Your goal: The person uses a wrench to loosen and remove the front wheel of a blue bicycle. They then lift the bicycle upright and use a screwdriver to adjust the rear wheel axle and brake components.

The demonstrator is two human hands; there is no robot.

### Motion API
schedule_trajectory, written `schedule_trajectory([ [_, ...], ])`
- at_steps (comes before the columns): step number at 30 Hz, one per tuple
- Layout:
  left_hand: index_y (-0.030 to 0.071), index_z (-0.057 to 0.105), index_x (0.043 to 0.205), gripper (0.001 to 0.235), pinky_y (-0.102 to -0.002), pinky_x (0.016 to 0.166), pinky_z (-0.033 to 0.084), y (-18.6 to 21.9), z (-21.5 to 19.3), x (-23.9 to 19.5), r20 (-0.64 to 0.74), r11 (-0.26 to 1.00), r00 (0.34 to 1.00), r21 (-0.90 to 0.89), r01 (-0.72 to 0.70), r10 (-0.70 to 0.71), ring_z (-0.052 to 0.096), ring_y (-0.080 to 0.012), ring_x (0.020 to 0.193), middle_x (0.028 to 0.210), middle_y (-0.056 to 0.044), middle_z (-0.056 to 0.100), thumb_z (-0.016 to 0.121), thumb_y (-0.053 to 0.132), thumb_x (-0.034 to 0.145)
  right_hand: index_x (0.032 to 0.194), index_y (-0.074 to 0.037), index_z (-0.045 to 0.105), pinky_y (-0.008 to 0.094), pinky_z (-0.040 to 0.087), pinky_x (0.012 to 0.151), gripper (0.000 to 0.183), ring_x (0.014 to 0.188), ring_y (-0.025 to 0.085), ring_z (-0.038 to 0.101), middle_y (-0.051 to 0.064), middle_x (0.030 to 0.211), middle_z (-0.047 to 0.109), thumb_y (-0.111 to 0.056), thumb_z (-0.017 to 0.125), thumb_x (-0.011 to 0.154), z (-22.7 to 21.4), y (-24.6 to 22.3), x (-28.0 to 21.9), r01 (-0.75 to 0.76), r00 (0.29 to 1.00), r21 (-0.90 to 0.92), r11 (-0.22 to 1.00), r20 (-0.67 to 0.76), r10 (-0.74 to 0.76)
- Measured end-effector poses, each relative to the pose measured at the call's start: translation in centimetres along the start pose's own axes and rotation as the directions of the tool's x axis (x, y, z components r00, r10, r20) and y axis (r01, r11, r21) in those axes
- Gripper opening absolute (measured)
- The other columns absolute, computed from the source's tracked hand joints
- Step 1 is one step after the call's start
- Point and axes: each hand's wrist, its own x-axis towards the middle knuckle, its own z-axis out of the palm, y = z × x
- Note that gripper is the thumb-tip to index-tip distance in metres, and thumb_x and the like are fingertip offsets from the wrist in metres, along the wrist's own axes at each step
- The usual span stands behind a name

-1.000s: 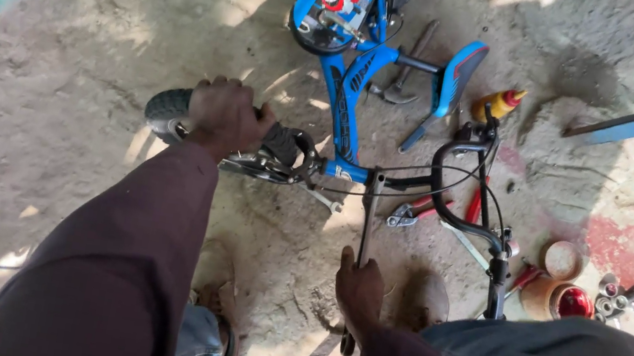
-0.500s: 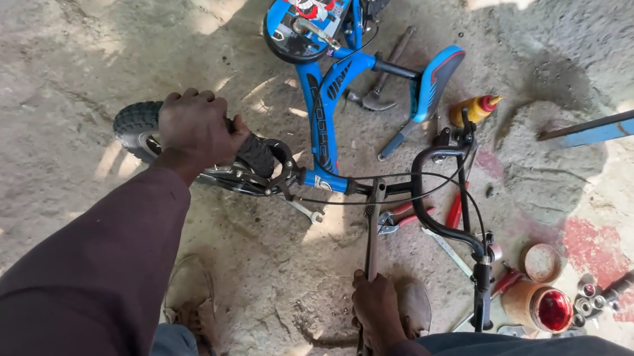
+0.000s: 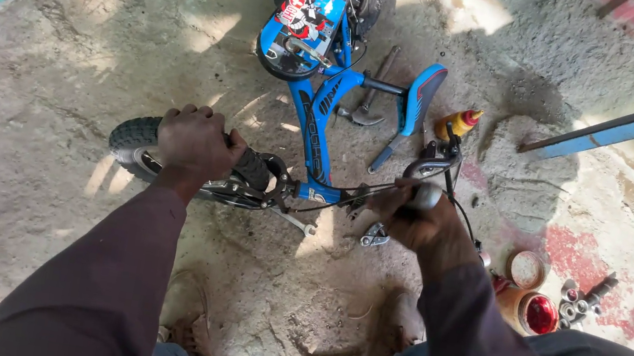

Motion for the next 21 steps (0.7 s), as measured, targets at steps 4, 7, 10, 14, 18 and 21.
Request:
schedule_trajectory([
  [4, 0.02, 0.072, 0.074, 0.036, -0.041, 0.079, 0.05, 0.1, 0.1, 0.0, 0.031, 1.0, 1.0, 0.005, 0.007, -0.007, 0.068, -0.0241, 0.08, 0.076, -0.002, 0.069, 0.057, 0.051, 0.083, 0.072, -0.002, 0.043, 0.017, 0.052, 0.052, 0.02, 0.055, 0.01, 0.056, 0.002, 0.064, 0.045, 0.003, 0.053, 0.089, -1.8, 0.0, 1.6, -0.046, 0.996, 0.001, 0.999, 0.08, 0.045],
  [7, 0.019, 0.073, 0.076, 0.037, -0.041, 0.08, 0.05, 0.1, 0.1, -0.1, 0.018, 1.0, 1.0, 0.01, 0.012, -0.012, 0.069, -0.0257, 0.081, 0.077, -0.003, 0.07, 0.057, 0.051, 0.082, 0.08, -0.003, 0.047, 0.02, 0.05, 0.053, 0.015, 0.058, 0.01, 0.054, 0.002, 0.07, 0.05, -0.006, 0.057, 0.091, -4.9, 3.5, 2.4, -0.066, 0.998, -0.17, 0.983, -0.014, 0.064],
  [10, 0.019, 0.073, 0.076, 0.036, -0.042, 0.08, 0.05, -0.1, 0.2, -0.1, 0.002, 1.0, 1.0, 0.017, 0.012, -0.012, 0.069, -0.026, 0.081, 0.077, -0.004, 0.07, 0.057, 0.051, 0.082, 0.089, -0.003, 0.053, 0.025, 0.047, 0.053, 0.015, 0.062, 0.013, 0.054, 0.004, 0.076, 0.054, -0.016, 0.055, 0.094, -6.7, 7.6, 1.7, -0.097, 0.974, -0.404, 0.91, -0.226, 0.004],
  [14, 0.019, 0.074, 0.076, 0.037, -0.043, 0.081, 0.05, 0.2, 0.4, -0.1, -0.006, 0.999, 1.0, 0.026, 0.028, -0.028, 0.069, -0.0259, 0.081, 0.077, -0.003, 0.071, 0.055, 0.051, 0.083, 0.094, -0.003, 0.059, 0.036, 0.044, 0.046, 0.033, 0.053, 0.023, 0.05, 0.008, 0.067, 0.051, -0.035, 0.056, 0.1, -13.3, 10.3, 4.3, -0.082, 0.903, -0.69, 0.719, -0.357, -0.239],
  [18, 0.02, 0.074, 0.071, 0.036, -0.044, 0.074, 0.05, 0.2, -0.5, 0.6, -0.039, 0.998, 0.999, 0.056, 0.009, -0.007, 0.069, -0.0261, 0.073, 0.07, -0.003, 0.07, 0.058, 0.051, 0.08, 0.111, 0.001, 0.059, 0.039, 0.056, 0.045, 0.034, 0.056, 0.023, 0.062, 0.012, 0.074, 0.06, -0.032, 0.056, 0.101, -15.8, 11.5, 5.5, -0.044, 0.861, -0.923, 0.383, -0.229, -0.453],
  [21, 0.02, 0.073, 0.068, 0.03, -0.044, 0.068, 0.049, -0.2, -0.1, 0.1, -0.118, 0.998, 0.991, 0.021, -0.053, 0.055, 0.068, -0.0269, 0.068, 0.067, -0.004, 0.068, 0.064, 0.048, 0.074, 0.112, -0.002, 0.065, 0.043, 0.062, 0.044, 0.034, 0.057, 0.028, 0.07, 0.017, 0.076, 0.067, -0.032, 0.059, 0.098, -14.4, 13.1, 3.7, -0.076, 0.845, -0.969, 0.236, -0.188, -0.501],
])
